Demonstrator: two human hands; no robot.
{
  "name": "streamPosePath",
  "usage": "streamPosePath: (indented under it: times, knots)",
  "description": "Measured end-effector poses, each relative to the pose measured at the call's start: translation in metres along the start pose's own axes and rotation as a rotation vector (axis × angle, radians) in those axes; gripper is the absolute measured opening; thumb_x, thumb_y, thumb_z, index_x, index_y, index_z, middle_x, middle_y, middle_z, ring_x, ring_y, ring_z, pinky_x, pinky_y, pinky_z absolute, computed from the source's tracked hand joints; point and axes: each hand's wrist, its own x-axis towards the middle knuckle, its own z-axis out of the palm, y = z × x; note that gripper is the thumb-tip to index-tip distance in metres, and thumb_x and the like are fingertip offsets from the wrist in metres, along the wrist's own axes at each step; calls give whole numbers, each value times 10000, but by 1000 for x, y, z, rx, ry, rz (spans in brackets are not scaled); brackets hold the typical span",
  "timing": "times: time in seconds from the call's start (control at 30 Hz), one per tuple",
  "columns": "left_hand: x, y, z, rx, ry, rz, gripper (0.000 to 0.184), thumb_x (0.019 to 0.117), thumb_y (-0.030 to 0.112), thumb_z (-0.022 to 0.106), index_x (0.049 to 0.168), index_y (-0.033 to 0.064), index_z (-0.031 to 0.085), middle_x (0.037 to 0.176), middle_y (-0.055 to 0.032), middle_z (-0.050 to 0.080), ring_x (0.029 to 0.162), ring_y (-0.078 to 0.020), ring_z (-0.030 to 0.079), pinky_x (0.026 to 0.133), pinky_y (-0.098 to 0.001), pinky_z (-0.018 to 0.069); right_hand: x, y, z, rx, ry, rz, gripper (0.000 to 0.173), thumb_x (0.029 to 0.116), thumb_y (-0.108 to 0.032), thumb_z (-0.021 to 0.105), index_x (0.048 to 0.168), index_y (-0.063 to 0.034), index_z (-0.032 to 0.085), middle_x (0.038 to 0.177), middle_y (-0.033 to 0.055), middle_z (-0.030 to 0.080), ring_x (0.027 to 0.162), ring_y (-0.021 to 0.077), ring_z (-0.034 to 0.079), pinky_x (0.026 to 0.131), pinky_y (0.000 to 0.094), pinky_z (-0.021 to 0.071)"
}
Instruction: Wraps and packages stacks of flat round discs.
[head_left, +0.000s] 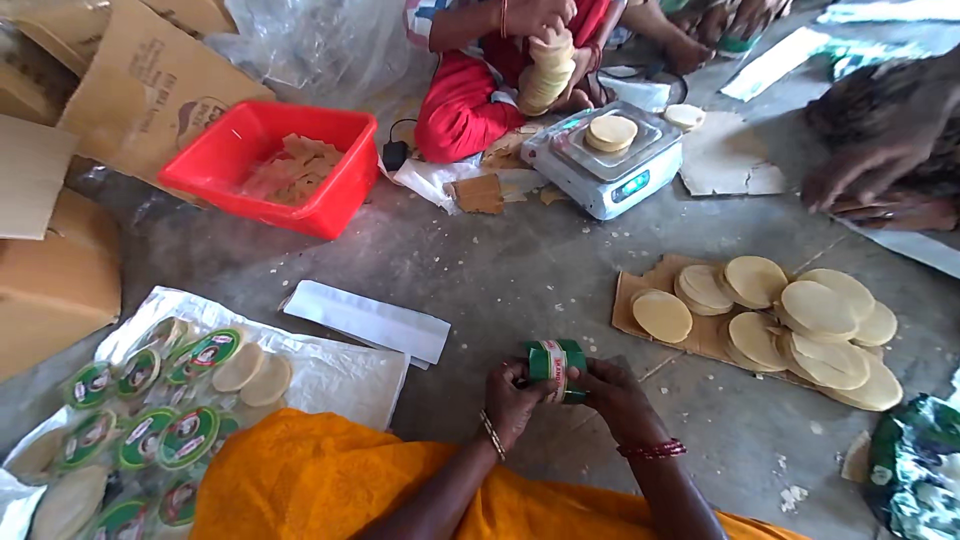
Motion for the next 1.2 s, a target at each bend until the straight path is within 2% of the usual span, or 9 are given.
streamPosePath:
  times: [0.1,0.2,0.27,0.37,0.5,0.6,0.73,0.9,1.2]
  knots:
    - [0,-3,1,-23,26,37,234,787,45,865,938,-30,702,927,-109,718,844,-141,710,804,-281,609,-1,4,2,6,-8,-8,166,940,-11,683,1091,57,668,934,143,719,823,208,713,753,356,620]
    - [3,-5,-2,-10,45,83,336,743,54,894,989,-25,679,911,-108,731,833,-136,725,797,-286,619,-5,18,9,38,-29,-106,356,811,-12,783,1132,57,645,976,148,724,869,221,730,798,363,638]
    - [3,-8,-4,45,58,119,352,749,54,867,1037,-20,677,944,-102,733,868,-130,723,823,-292,613,-10,26,17,51,-25,-145,474,766,-66,819,1183,44,621,1035,132,717,928,205,718,837,345,625]
    - [3,-9,-4,84,85,147,354,763,117,854,1042,-7,674,931,-91,733,856,-125,723,815,-290,612,-12,33,21,103,-36,-186,441,837,-119,765,1209,58,608,1051,156,718,943,226,727,865,364,628]
    - [1,-3,-4,40,120,90,163,897,154,749,959,12,698,836,-70,707,774,-125,689,757,-302,583,-11,31,24,124,-34,-203,227,959,-71,618,1143,59,592,960,137,718,871,214,733,832,369,633]
    - [1,4,-6,53,159,26,136,929,131,735,902,3,700,787,-69,686,740,-130,670,736,-303,570,-8,30,24,85,-35,-182,171,964,-62,623,1091,52,606,942,137,716,864,212,731,831,371,630]
    - [1,11,-15,84,153,-50,145,918,122,751,862,2,694,779,-69,670,742,-129,647,743,-305,548,-3,25,24,8,-27,-132,118,953,-69,670,1009,33,654,894,118,712,829,194,717,789,353,623]
    - [-1,16,-18,54,141,-58,104,908,69,761,905,-20,708,839,-85,709,790,-115,673,783,-283,563,1,19,22,-10,-18,-142,151,932,-79,685,1046,18,657,875,102,706,786,188,704,715,349,612]
    - [-3,12,-15,87,203,-56,122,929,109,746,894,-5,720,815,-73,706,768,-113,670,771,-286,559,-3,23,29,7,-26,-124,132,926,-77,710,998,33,709,886,112,739,826,190,732,780,347,631]
